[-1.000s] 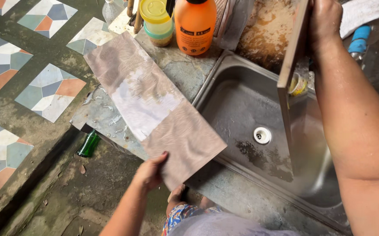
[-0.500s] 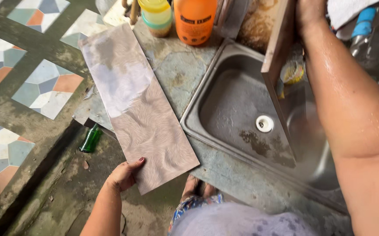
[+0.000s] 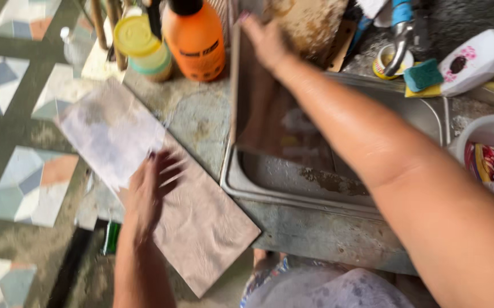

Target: The person washes rectangular tiles by hand in a sink, applying water and scrubbing the surfaces with a sponge before setting them aside.

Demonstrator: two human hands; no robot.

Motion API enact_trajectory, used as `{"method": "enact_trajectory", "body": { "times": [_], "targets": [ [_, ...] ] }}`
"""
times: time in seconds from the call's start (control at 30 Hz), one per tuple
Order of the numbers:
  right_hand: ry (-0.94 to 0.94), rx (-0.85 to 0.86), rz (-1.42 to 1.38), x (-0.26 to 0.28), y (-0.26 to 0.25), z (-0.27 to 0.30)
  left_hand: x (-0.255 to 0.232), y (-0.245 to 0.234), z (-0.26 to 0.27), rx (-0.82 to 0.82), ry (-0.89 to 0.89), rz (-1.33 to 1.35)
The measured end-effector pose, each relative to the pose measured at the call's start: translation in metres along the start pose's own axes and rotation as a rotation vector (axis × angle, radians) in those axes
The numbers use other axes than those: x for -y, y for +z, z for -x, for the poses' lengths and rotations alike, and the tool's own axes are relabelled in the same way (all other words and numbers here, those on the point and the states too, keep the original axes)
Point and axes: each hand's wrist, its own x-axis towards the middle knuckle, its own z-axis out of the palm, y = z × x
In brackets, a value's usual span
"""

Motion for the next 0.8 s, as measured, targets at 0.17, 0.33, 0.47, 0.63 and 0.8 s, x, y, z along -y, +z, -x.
{"method": "enact_trajectory", "body": {
  "times": [0.17,0.33,0.47,0.63,0.8],
  "targets": [
    [0.127,0.056,0.259,0.047,0.035,0.038,-0.042,0.073,-0.056,0.230,-0.312,-0.039],
    [0.184,-0.023,0.153,0.070,0.059,0.063,0.003,0.079,-0.078,0.132,-0.020,-0.005],
    [-0.282,-0.298,0.050,0.060,0.035,0.144,0.023,0.064,-0.094,0.083,-0.051,0.043],
    [-0.175,0.049,0.152,0.000,-0.090,0.311,0.054,0.037,-0.105,0.022,0.010,-0.158],
    [0.997,-0.809,-0.564,-0.135,-0.176,0.402,0.063,0.013,-0.131,0.063,-0.122,-0.025]
  ]
}}
